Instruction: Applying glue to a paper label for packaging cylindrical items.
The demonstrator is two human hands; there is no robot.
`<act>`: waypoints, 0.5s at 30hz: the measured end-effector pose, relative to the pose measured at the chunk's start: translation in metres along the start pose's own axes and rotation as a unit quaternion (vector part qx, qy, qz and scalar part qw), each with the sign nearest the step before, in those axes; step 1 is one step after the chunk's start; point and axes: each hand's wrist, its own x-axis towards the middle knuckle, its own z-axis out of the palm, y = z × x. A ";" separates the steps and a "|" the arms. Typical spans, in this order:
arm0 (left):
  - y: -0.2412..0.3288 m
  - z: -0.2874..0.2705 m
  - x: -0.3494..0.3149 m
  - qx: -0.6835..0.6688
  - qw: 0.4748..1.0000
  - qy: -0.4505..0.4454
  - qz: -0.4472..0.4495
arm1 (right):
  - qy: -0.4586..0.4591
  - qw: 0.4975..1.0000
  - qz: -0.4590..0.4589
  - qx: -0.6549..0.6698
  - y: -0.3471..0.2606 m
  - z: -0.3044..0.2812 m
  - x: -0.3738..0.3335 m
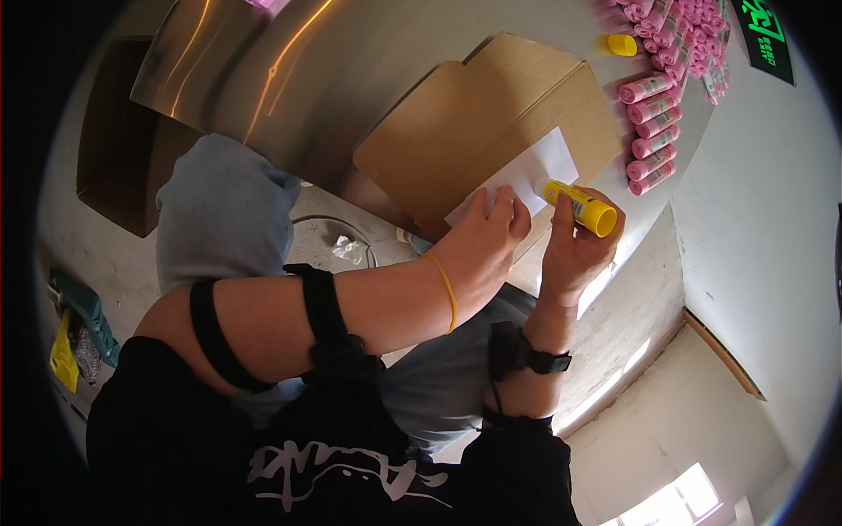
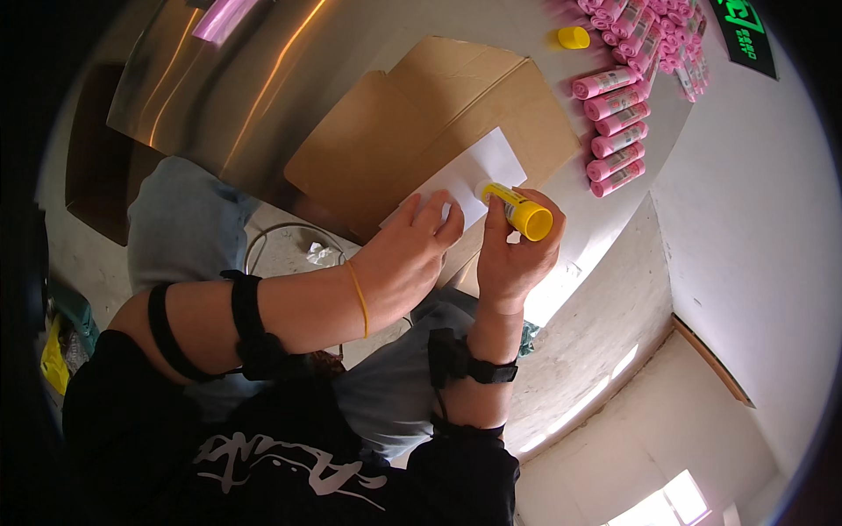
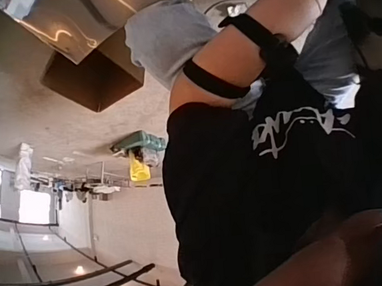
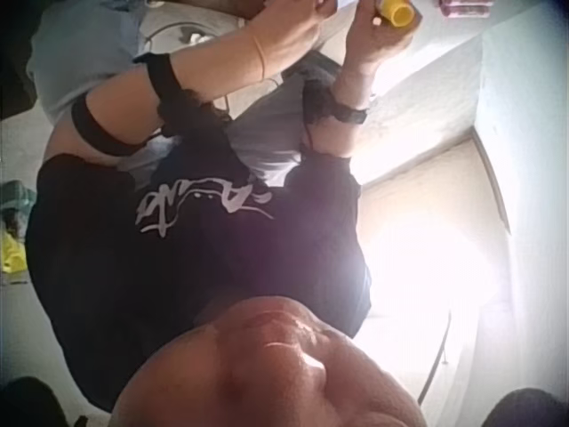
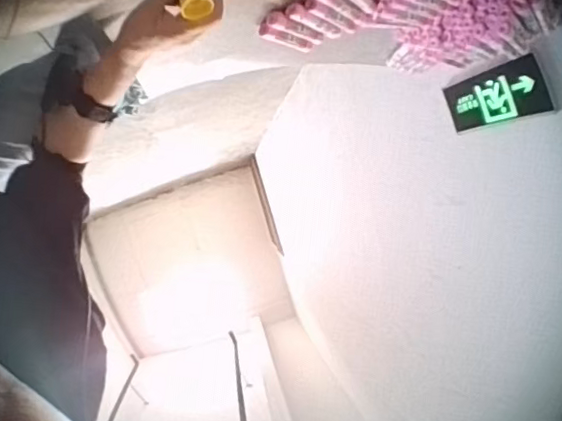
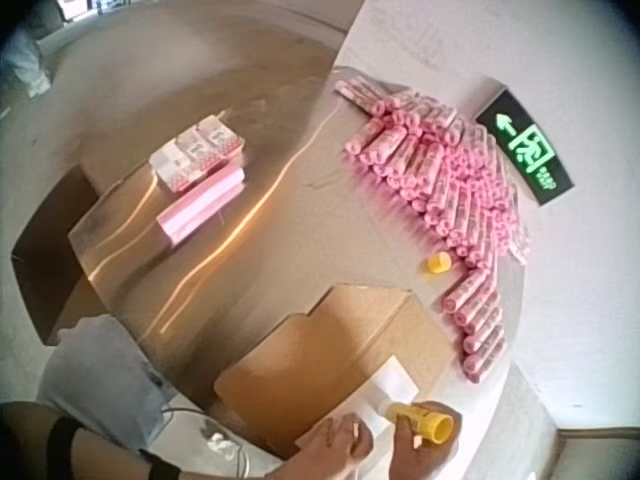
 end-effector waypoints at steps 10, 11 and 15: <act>0.001 -0.003 -0.002 0.019 0.999 -0.032 0.008 | 0.147 0.908 0.152 0.361 0.019 -0.044 0.000; 0.001 -0.002 -0.002 0.019 0.999 -0.033 0.009 | 0.162 0.867 0.205 0.424 0.021 -0.048 0.000; 0.002 0.000 -0.003 0.033 0.999 -0.029 0.008 | 0.133 0.780 0.293 0.537 0.021 -0.052 -0.011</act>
